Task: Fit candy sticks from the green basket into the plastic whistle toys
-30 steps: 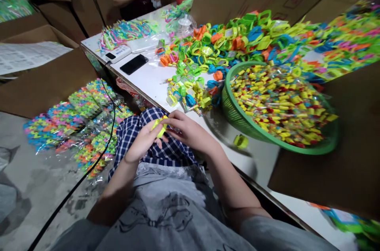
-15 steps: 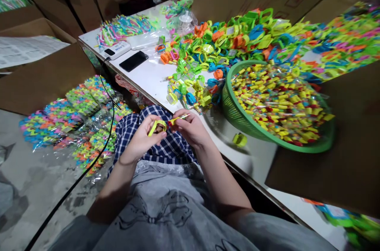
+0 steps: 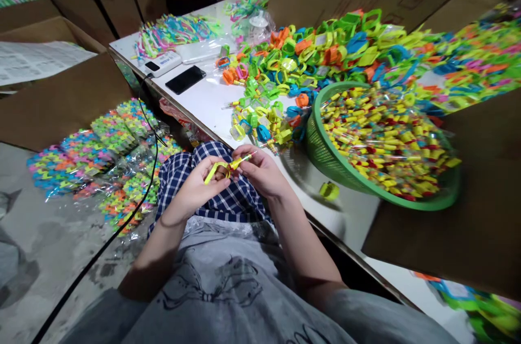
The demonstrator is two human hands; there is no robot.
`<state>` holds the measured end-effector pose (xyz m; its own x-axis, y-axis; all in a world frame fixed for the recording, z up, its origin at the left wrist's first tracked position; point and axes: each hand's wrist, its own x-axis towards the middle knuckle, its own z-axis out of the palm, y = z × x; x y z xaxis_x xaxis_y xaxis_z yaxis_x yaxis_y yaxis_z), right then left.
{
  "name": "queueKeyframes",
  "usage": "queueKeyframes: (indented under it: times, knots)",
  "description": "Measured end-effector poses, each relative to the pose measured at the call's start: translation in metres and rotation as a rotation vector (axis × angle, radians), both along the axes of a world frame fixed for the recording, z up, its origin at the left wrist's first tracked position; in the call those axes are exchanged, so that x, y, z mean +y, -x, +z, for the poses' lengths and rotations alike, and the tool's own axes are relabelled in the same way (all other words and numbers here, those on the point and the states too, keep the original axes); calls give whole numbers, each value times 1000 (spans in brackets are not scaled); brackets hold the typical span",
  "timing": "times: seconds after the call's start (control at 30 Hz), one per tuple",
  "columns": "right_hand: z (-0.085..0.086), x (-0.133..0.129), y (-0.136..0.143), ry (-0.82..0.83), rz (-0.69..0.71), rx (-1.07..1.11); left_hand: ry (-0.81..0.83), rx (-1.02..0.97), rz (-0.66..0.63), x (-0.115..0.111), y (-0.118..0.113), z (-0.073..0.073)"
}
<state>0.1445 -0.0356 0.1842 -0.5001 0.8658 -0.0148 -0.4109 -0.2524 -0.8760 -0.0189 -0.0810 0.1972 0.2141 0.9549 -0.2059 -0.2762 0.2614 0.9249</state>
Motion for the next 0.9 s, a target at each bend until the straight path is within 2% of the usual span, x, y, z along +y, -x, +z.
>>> queueKeyframes:
  times: [0.17,0.33,0.5,0.63,0.9]
  knots:
    - [-3,2,-3,-75,5,-28,-3,66,4,-1,0,2]
    - [-2,7,-5,-82,49,-67,-16,99,-23,0,0,3]
    - [7,11,-6,-157,117,-112,-93,204,-13,-1,3,3]
    - [17,10,-8,-247,151,-174,-180,343,52,-5,1,7]
    - [29,-3,-10,-329,113,-180,-271,460,126,-14,-6,21]
